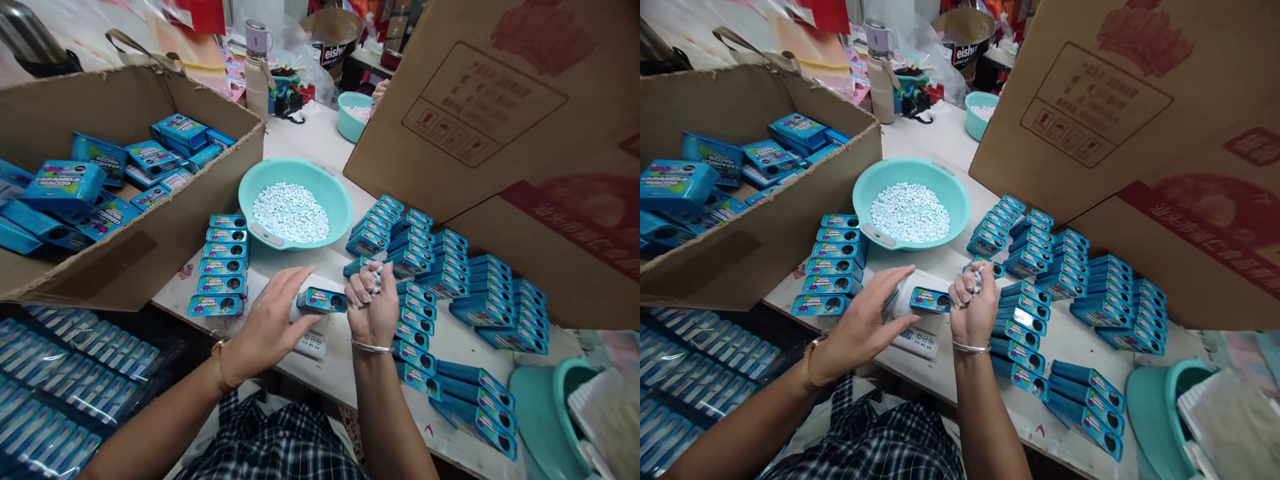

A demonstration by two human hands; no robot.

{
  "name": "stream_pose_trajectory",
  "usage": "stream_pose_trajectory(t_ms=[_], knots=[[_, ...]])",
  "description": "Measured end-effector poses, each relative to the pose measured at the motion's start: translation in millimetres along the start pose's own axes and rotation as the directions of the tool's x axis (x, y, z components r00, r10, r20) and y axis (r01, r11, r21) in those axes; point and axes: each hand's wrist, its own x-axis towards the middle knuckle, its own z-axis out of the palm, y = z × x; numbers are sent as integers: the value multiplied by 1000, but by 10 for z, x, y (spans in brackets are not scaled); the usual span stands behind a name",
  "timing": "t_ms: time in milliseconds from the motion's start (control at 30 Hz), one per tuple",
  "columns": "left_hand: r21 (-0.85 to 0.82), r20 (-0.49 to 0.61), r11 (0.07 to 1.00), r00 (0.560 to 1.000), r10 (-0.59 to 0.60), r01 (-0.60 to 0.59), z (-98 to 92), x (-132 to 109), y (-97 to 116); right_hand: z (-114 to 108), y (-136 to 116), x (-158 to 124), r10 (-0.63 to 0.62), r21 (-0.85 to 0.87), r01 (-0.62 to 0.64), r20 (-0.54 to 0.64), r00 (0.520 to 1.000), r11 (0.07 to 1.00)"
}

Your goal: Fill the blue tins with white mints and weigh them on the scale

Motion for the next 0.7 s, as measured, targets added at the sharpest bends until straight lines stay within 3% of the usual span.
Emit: stream_pose_trajectory(t_ms=[167,300,533,700], knots=[[81,129,996,991,30,-41,401,154,-25,59,154,7,-100,-93,97,-35,994,991],[96,128,995,992,-21,9,534,191,-78,68,169,-2,-144,-148,136,-49,988,980],[59,125,998,992,-20,13,516,174,-78,57,127,-10,-144,-164,133,-57,988,977],[-57,78,998,997,9,-4,219,142,-30,31,72,-8,-107,-135,101,-44,993,986]])
